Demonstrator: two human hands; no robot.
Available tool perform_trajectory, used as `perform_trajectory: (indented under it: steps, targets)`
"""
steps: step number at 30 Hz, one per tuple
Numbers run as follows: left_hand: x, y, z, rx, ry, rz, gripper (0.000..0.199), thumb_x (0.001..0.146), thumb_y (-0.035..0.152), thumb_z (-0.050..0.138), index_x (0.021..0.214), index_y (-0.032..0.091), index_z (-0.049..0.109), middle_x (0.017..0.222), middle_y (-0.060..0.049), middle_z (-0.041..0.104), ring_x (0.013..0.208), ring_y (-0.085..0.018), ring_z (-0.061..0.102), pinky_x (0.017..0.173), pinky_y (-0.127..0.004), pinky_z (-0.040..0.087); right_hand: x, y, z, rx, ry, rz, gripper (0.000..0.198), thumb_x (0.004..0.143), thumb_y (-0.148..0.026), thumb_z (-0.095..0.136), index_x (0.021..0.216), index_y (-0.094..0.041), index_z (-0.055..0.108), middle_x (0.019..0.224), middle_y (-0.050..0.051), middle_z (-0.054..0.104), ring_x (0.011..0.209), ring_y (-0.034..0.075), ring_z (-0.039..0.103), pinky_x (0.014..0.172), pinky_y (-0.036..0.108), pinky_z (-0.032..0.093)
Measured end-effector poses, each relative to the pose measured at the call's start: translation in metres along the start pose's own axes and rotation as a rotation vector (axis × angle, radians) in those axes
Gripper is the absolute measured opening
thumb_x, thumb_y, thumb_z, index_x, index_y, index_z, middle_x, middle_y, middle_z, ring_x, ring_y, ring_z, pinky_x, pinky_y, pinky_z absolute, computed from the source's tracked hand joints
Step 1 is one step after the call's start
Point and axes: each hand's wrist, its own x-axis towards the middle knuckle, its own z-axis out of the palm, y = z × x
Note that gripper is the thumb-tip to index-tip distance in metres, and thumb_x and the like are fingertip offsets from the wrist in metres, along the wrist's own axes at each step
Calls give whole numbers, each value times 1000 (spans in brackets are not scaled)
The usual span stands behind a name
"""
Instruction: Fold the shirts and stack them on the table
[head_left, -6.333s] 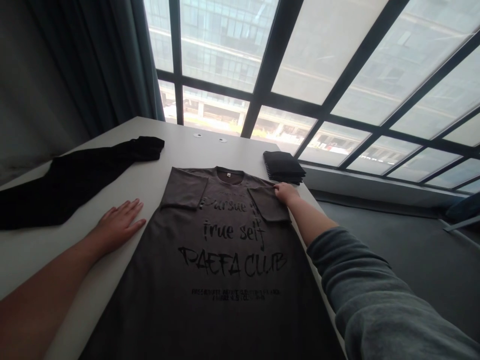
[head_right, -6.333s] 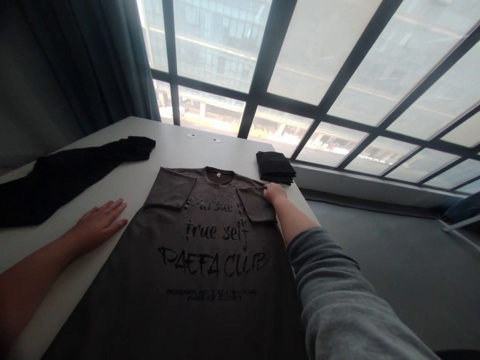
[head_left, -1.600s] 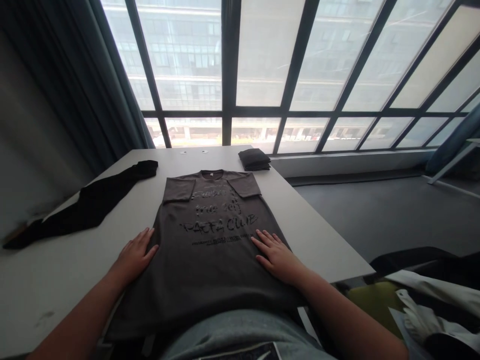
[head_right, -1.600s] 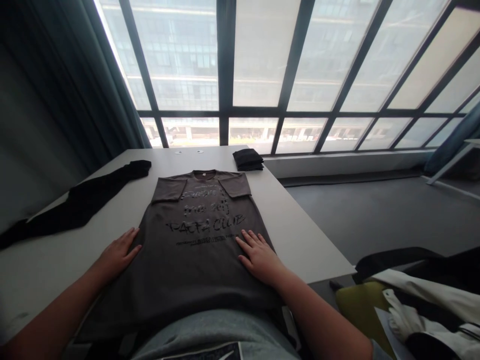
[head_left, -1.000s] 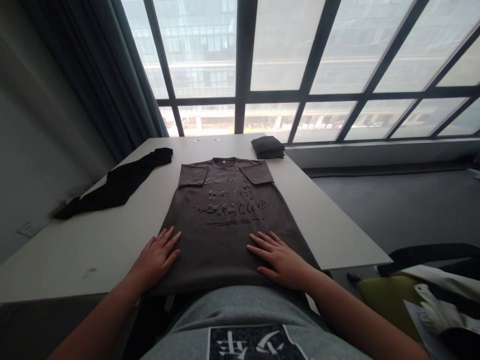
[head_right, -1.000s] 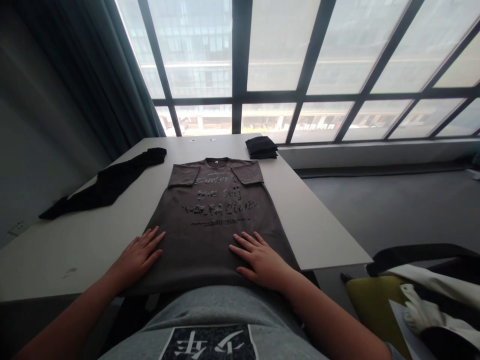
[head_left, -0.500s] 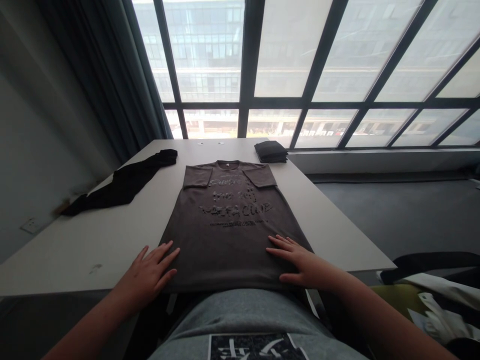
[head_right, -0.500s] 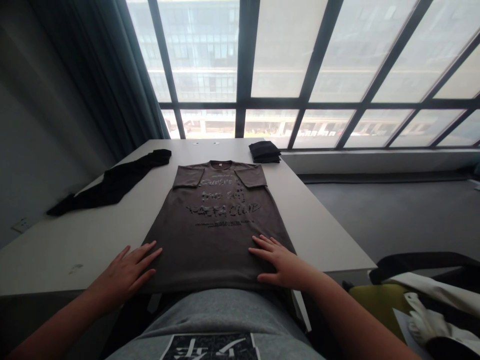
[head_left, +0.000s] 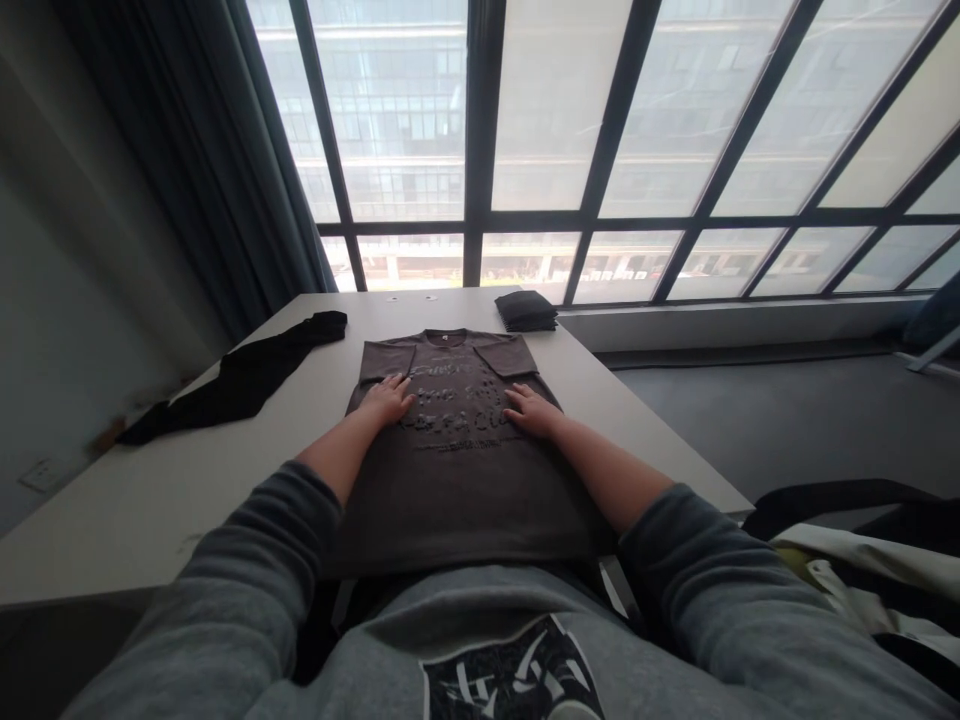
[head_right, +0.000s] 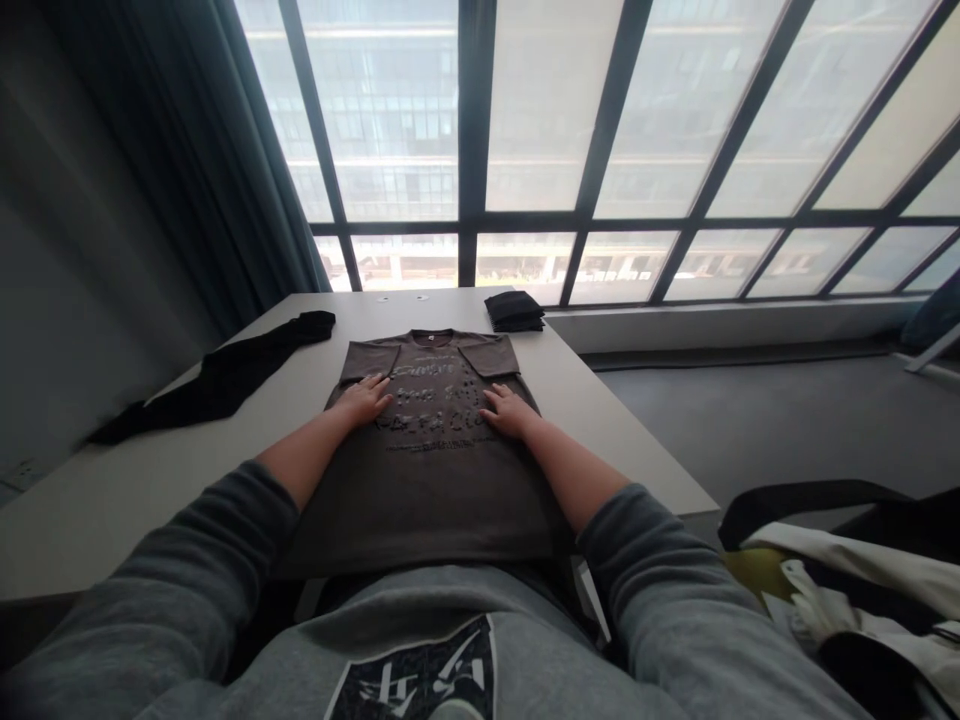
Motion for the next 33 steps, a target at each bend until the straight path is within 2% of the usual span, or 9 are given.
perform_trajectory:
  steps: [3, 5, 11, 16, 21, 28, 33]
  targets:
    - [6, -10, 13, -13, -29, -59, 68, 109, 56, 28, 166, 22, 40, 176, -16, 28, 161, -34, 28, 125, -51, 28, 2, 6, 12, -43, -11, 15, 72, 110, -55, 41, 169, -15, 34, 177, 14, 21, 164, 31, 19, 133, 43, 14]
    - [0, -19, 20, -21, -44, -85, 68, 109, 55, 26, 167, 23, 37, 176, -16, 26, 161, -35, 27, 125, -53, 27, 2, 8, 16, -55, -15, 13, 73, 109, -57, 39, 170, -17, 32, 178, 13, 20, 164, 30, 18, 133, 43, 13]
    - [-39, -41, 25, -14, -69, -103, 73, 108, 54, 24, 169, 15, 31, 177, -18, 21, 163, -36, 23, 127, -52, 26, 4, 11, 18, -66, -10, 10, 73, 109, -58, 36, 171, -19, 30, 178, 11, 19, 165, 30, 18, 132, 45, 14]
    - [-86, -50, 22, -10, -83, -45, 76, 105, 52, 30, 168, 9, 32, 177, -19, 19, 164, -33, 20, 130, -45, 23, 5, 11, 19, -66, 8, 10, 73, 109, -59, 36, 170, -20, 32, 178, 10, 20, 164, 30, 20, 132, 45, 15]
    - [-141, -52, 23, -8, -66, -24, 78, 103, 52, 34, 165, 5, 37, 175, -21, 22, 163, -32, 25, 130, -48, 26, 5, 13, 21, -71, 22, 6, 71, 109, -58, 39, 170, -20, 34, 177, 12, 22, 164, 31, 21, 132, 46, 17]
    - [-232, -41, 32, 10, -22, -56, 70, 106, 47, 33, 167, 13, 35, 175, -12, 26, 163, -31, 24, 129, -54, 27, 7, 16, 23, -84, 24, 1, 72, 109, -58, 39, 169, -19, 36, 177, 13, 24, 163, 33, 23, 132, 48, 18]
    - [-278, -40, 46, 26, 70, -43, 67, 106, 48, 36, 166, 17, 41, 172, -11, 34, 160, -31, 32, 128, -52, 30, 8, 17, 24, -77, 32, -2, 71, 108, -57, 40, 168, -19, 38, 176, 13, 26, 163, 33, 24, 132, 47, 19]
